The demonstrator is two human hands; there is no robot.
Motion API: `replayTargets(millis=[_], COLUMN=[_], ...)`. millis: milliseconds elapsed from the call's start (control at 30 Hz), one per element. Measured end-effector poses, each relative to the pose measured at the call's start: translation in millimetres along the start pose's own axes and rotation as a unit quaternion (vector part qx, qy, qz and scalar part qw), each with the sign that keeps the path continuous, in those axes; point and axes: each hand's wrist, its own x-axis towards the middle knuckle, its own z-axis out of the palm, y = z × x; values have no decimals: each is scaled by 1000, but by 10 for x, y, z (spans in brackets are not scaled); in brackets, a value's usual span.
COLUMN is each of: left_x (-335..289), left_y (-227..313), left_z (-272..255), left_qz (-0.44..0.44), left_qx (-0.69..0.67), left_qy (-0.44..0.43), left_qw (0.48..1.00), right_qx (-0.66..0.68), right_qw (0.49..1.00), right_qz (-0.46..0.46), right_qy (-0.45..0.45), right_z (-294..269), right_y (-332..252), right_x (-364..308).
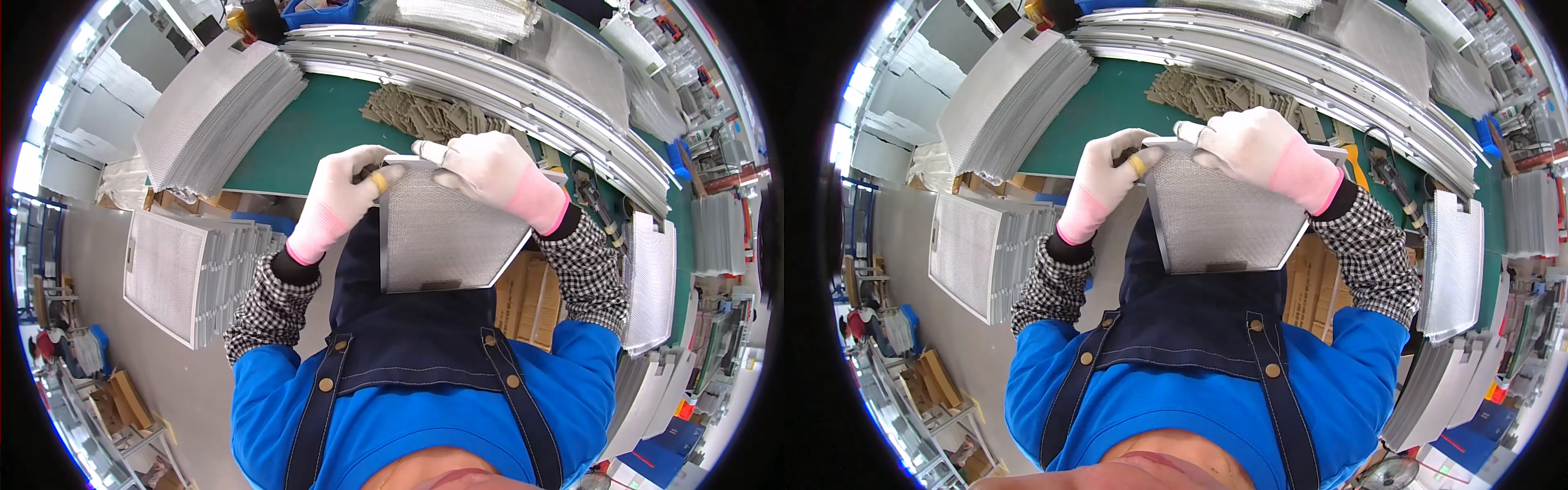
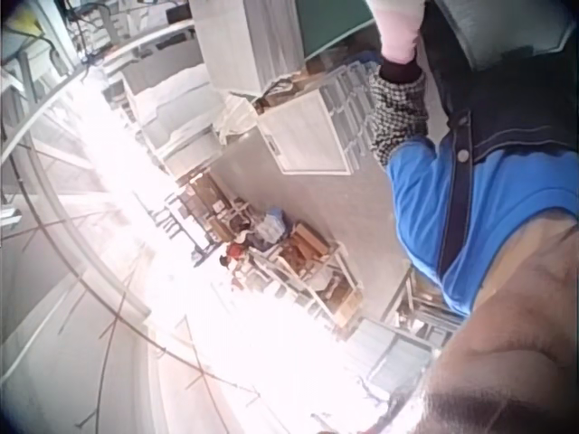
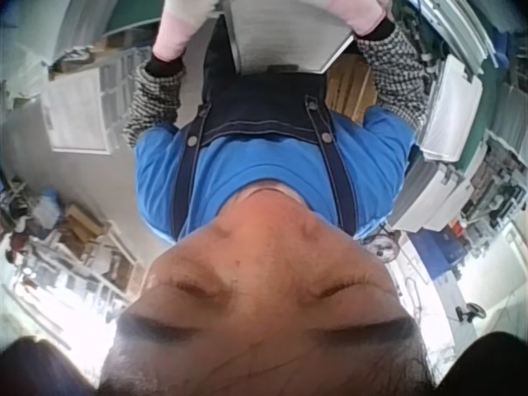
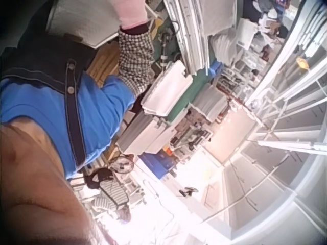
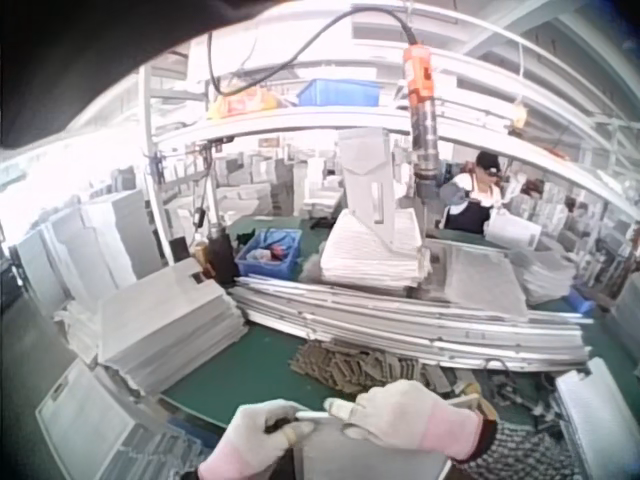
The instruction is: The person assembles white mesh panels by inserting plastic clips and metal frame pieces, then uses a power drill to fasten them. They repeatedly pick up new panels, attach components, and stack the finished units on a nearby pile.
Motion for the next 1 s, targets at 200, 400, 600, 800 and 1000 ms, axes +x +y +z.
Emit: replayTargets(millis=[200, 400, 600, 800, 1000], left_x=[20, 64, 51, -133, 253], left_y=[-77, -208, -441, -471, 1002], left_z=[0, -66, 46, 530, 63], left_qz=[-56, -91, -92, -46, 251], left_qx=[-51, -179, -289, -258, 108], left_qy=[-2, -89, -66, 48, 93], left_qw=[997, 976, 951, 964, 957], right_qx=[-111, 41, -25, -57, 56], right_qw=[993, 998, 997, 996, 965], right_qz=[-28, 9, -6, 31, 62], right_qy=[27, -41, -73, -63, 248], right_z=[114, 46, -44, -106, -340], right_y=[-8, 110, -82, 28, 2], right_x=[-7, 24, -37, -211, -173])
